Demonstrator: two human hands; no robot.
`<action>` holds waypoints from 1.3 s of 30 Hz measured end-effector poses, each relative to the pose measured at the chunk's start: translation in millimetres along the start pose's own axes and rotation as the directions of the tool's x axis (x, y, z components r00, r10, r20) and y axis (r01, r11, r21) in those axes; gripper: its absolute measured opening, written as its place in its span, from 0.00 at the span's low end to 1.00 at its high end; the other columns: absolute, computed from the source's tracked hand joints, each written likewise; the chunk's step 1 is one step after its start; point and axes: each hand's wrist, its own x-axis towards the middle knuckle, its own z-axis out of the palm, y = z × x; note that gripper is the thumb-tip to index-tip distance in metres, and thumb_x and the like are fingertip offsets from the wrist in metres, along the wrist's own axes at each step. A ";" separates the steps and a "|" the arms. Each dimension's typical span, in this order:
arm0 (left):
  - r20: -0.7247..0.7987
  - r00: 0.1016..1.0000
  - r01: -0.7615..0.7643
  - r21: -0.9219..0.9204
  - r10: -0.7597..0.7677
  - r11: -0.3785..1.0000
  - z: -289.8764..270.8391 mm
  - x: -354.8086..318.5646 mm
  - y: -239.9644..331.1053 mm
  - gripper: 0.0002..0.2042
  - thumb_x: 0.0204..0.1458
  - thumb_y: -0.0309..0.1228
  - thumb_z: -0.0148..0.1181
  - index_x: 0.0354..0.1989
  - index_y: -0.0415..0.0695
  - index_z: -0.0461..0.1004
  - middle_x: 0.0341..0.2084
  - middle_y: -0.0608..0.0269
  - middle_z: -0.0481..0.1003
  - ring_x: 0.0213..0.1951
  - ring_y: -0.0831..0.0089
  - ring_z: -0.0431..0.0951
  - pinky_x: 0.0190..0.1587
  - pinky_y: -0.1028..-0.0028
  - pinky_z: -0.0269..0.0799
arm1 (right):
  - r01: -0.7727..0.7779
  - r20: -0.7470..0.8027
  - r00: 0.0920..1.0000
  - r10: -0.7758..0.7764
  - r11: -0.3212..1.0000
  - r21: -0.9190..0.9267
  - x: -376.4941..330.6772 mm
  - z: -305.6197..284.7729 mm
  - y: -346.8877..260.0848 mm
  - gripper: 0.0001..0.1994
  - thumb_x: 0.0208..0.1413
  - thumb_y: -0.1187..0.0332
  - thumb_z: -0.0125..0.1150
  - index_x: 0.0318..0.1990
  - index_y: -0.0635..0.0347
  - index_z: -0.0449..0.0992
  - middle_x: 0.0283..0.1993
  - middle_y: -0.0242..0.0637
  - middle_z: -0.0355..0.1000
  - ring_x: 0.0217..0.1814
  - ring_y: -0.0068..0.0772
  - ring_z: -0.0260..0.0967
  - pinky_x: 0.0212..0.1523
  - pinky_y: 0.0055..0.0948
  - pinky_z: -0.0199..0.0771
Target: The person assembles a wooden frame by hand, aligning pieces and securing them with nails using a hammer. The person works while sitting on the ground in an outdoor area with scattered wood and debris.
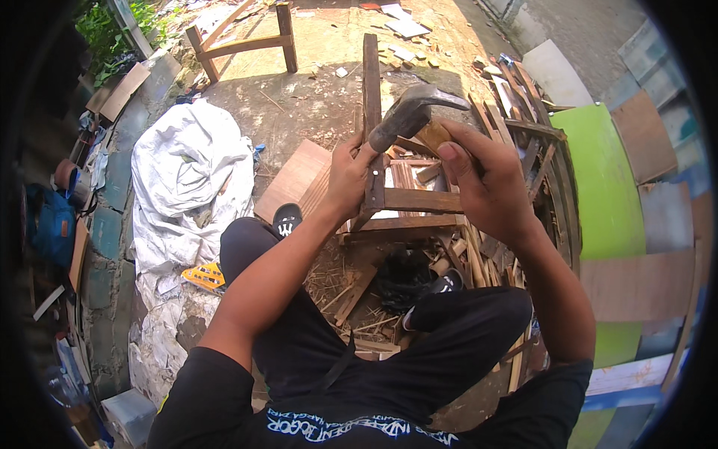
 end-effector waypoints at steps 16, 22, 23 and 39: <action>-0.003 1.000 -0.005 -0.061 0.005 0.998 1.9 -2.0 0.6 0.14 0.63 0.36 0.58 0.41 0.33 0.77 0.29 0.64 0.77 0.30 0.82 0.73 0.33 0.77 0.70 | 0.461 0.115 0.886 -0.449 0.827 -0.323 5.5 3.9 10.2 0.13 0.64 0.74 0.59 0.54 0.70 0.77 0.26 0.38 0.74 0.25 0.25 0.72 0.28 0.26 0.71; -0.002 1.000 0.013 -0.009 -0.013 1.000 -2.0 -0.3 1.2 0.14 0.63 0.35 0.58 0.41 0.33 0.76 0.29 0.65 0.77 0.30 0.81 0.72 0.33 0.77 0.70 | 0.227 -0.056 0.970 -0.237 0.963 -0.142 1.7 5.0 2.3 0.13 0.62 0.75 0.60 0.53 0.67 0.77 0.31 0.48 0.78 0.30 0.45 0.79 0.33 0.34 0.75; -0.008 1.000 -0.014 -0.001 0.014 1.000 -1.2 1.1 1.1 0.13 0.63 0.35 0.58 0.41 0.33 0.76 0.29 0.65 0.76 0.30 0.82 0.72 0.33 0.77 0.69 | 0.330 0.035 0.943 -0.331 0.917 -0.225 3.0 5.6 2.2 0.14 0.62 0.75 0.60 0.54 0.68 0.77 0.32 0.48 0.79 0.29 0.44 0.78 0.32 0.34 0.75; 0.028 0.999 0.037 -0.024 -0.036 0.999 -5.9 0.7 -0.5 0.13 0.63 0.34 0.59 0.43 0.34 0.76 0.27 0.66 0.76 0.28 0.83 0.73 0.32 0.78 0.70 | 0.186 -0.054 0.979 -0.198 0.967 -0.172 13.6 -5.9 -6.3 0.15 0.64 0.72 0.60 0.56 0.67 0.76 0.25 0.41 0.72 0.23 0.22 0.67 0.27 0.26 0.68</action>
